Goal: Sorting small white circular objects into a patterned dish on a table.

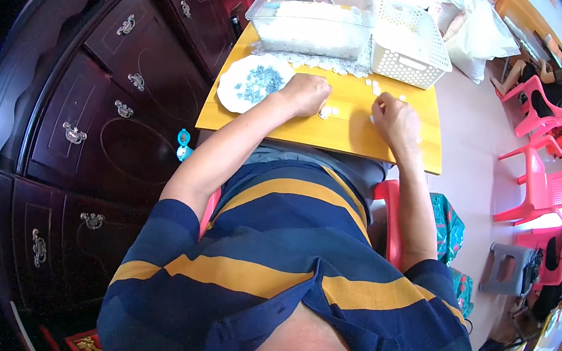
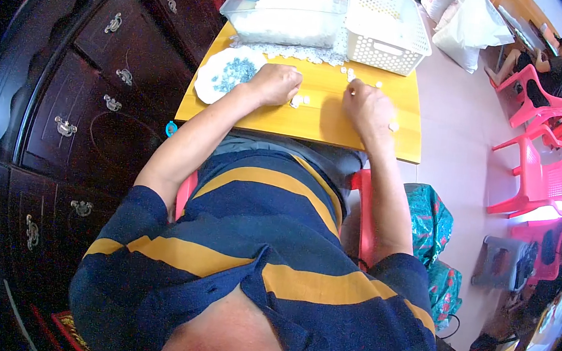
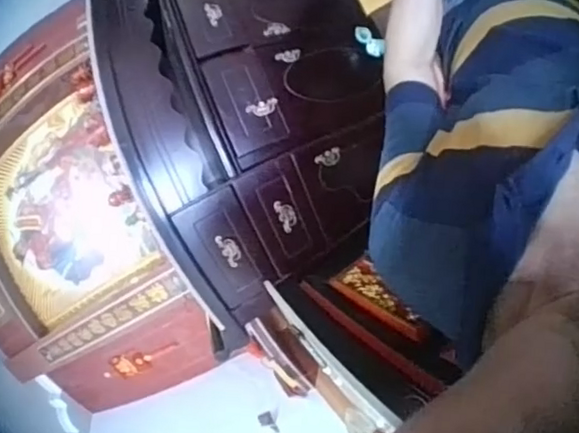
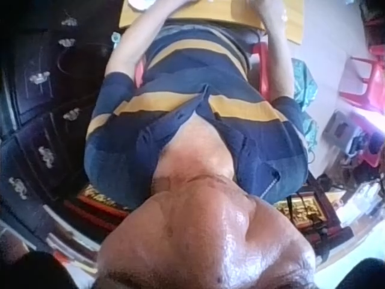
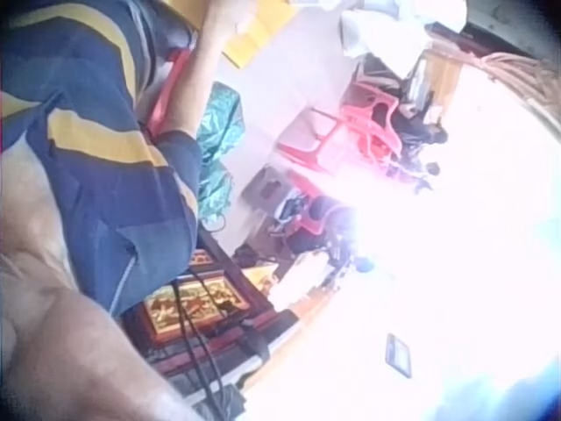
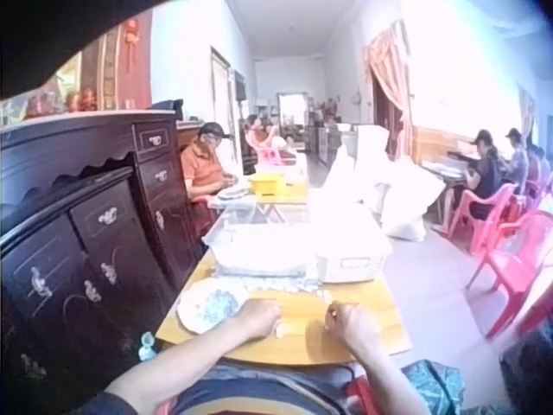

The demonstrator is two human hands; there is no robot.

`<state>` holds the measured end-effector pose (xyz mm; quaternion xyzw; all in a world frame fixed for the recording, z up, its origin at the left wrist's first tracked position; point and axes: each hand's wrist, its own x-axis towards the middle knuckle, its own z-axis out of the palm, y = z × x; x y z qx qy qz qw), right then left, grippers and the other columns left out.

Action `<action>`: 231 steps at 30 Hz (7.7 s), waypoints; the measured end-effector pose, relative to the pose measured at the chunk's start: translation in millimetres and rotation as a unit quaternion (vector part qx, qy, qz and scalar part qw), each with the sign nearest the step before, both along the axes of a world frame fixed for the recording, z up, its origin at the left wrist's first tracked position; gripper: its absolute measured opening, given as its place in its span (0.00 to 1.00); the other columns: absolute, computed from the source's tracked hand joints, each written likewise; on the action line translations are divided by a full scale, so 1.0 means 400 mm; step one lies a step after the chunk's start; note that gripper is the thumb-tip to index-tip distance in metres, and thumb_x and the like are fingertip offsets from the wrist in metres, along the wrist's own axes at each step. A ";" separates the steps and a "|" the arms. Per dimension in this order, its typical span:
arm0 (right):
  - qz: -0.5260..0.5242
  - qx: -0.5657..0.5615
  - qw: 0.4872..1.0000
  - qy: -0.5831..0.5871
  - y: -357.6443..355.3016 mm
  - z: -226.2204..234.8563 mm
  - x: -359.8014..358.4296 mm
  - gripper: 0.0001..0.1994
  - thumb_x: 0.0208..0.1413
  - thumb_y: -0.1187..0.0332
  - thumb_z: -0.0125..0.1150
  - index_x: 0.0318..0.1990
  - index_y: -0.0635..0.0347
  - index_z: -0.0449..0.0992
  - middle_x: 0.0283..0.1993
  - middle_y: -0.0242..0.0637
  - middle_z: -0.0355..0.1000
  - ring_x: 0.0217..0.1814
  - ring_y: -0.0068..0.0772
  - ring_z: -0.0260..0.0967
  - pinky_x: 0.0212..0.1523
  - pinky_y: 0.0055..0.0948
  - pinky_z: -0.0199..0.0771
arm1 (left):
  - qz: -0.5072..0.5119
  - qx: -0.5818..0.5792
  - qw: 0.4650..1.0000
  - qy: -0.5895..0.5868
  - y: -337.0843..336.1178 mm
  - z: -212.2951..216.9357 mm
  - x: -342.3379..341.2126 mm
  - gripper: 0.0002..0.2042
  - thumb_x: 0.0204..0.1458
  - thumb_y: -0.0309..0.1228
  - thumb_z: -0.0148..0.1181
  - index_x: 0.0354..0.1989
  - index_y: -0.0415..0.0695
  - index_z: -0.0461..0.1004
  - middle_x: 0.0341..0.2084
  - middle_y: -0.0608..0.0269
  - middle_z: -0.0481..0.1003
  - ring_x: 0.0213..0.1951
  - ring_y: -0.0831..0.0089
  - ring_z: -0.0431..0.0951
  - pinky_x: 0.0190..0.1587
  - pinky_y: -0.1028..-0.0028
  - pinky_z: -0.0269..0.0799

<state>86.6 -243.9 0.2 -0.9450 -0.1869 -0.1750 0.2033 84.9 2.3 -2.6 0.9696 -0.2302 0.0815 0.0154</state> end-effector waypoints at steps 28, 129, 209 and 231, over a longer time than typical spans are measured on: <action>0.181 0.137 0.956 0.186 0.123 0.003 -0.001 0.10 0.54 0.62 0.60 0.37 0.57 0.82 0.31 0.42 0.79 0.34 0.37 0.79 0.37 0.35 0.77 | 0.024 -0.689 0.703 0.176 0.062 0.050 -0.185 0.01 0.57 0.24 0.56 0.36 0.40 0.72 0.24 0.70 0.73 0.23 0.85 0.68 0.24 0.83 0.65; 0.260 0.458 0.748 0.404 0.162 -0.026 -0.073 0.08 0.61 0.68 0.60 0.45 0.59 0.74 0.34 0.33 0.79 0.27 0.16 0.70 0.30 0.17 0.70 | 0.028 -0.716 0.692 0.089 -0.013 -0.015 -0.210 0.05 0.57 0.21 0.59 0.40 0.41 0.72 0.29 0.69 0.74 0.28 0.85 0.73 0.31 0.83 0.71; 0.199 0.536 0.749 0.335 0.086 -0.048 0.016 0.07 0.62 0.69 0.59 0.42 0.61 0.74 0.34 0.35 0.79 0.27 0.17 0.69 0.30 0.17 0.69 | 0.096 -0.292 0.951 -0.041 -0.042 -0.046 -0.127 0.06 0.49 0.30 0.66 0.30 0.41 0.79 0.29 0.54 0.78 0.31 0.60 0.80 0.36 0.67 0.75; 0.228 0.499 0.745 0.380 0.129 -0.035 -0.031 0.05 0.61 0.69 0.59 0.41 0.59 0.74 0.33 0.32 0.79 0.28 0.16 0.70 0.31 0.17 0.68 | 0.062 -0.688 0.709 0.141 0.002 0.004 -0.189 0.09 0.62 0.28 0.53 0.48 0.39 0.74 0.26 0.71 0.73 0.25 0.85 0.72 0.29 0.83 0.72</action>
